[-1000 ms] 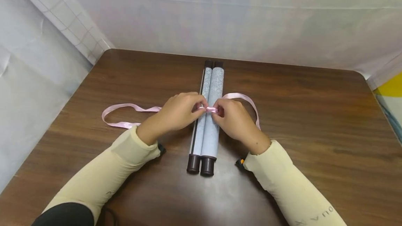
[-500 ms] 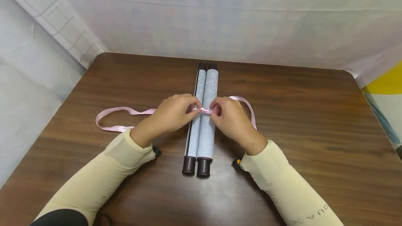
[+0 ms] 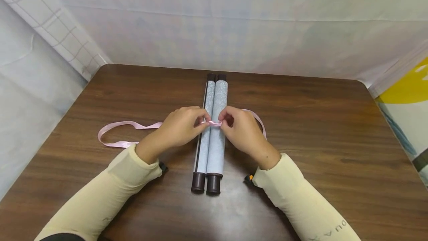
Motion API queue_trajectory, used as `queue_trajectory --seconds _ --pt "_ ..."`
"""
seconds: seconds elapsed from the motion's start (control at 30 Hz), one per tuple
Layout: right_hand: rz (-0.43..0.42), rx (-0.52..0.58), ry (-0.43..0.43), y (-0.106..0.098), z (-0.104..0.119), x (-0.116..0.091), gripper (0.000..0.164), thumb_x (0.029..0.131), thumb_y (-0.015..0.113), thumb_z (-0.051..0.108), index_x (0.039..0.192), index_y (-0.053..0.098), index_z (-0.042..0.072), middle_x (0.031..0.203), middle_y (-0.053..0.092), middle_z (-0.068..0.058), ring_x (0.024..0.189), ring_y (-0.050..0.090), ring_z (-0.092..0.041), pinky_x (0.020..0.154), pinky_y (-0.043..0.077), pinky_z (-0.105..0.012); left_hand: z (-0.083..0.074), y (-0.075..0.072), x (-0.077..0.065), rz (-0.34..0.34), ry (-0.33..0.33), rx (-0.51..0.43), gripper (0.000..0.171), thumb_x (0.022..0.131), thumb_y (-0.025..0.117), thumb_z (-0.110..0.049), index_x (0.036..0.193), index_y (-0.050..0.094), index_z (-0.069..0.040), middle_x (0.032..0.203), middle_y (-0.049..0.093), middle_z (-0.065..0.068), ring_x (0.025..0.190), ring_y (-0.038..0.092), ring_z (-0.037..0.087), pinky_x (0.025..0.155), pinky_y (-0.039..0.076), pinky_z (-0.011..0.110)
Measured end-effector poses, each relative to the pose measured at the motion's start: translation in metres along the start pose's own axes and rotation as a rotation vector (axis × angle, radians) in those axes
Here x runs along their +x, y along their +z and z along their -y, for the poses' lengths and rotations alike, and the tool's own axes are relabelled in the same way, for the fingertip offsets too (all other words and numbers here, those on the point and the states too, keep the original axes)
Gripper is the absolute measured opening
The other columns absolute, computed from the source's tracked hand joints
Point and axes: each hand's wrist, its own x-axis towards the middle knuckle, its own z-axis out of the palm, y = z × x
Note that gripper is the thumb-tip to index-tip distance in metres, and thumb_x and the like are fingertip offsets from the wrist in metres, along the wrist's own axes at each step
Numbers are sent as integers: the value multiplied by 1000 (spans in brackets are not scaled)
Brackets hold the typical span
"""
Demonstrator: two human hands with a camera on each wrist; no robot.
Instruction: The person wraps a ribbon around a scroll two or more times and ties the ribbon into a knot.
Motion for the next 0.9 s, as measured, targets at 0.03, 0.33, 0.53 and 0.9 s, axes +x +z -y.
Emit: queue_trajectory --seconds 0.03,0.33,0.53,0.9 --pt "18 10 6 -1 1 0 10 78 60 2 83 65 9 70 64 -4 59 52 -13 51 47 -31 0 0 0 4 -3 1 12 87 63 -28 96 68 -21 76 58 -7 61 51 7 48 44 26" --pt "271 188 90 0 4 -4 13 88 48 -2 91 58 4 66 55 -10 50 42 -12 42 35 -21 -1 3 -4 -3 15 2 11 87 63 -30 95 68 -22 73 56 -8 59 51 8 48 43 27" --pt "266 162 49 -2 2 -3 7 86 61 7 91 59 11 64 60 -5 51 47 -12 46 39 -25 0 0 -2 -10 21 14 11 87 64 -31 94 68 -22 73 56 -8 59 51 7 47 43 27" --pt "288 -70 63 -15 -7 -4 15 72 68 4 86 66 10 60 57 0 49 48 -12 43 41 -26 1 0 -1 16 -7 -3 9 88 62 -31 93 67 -24 71 57 -8 57 50 8 47 42 28"
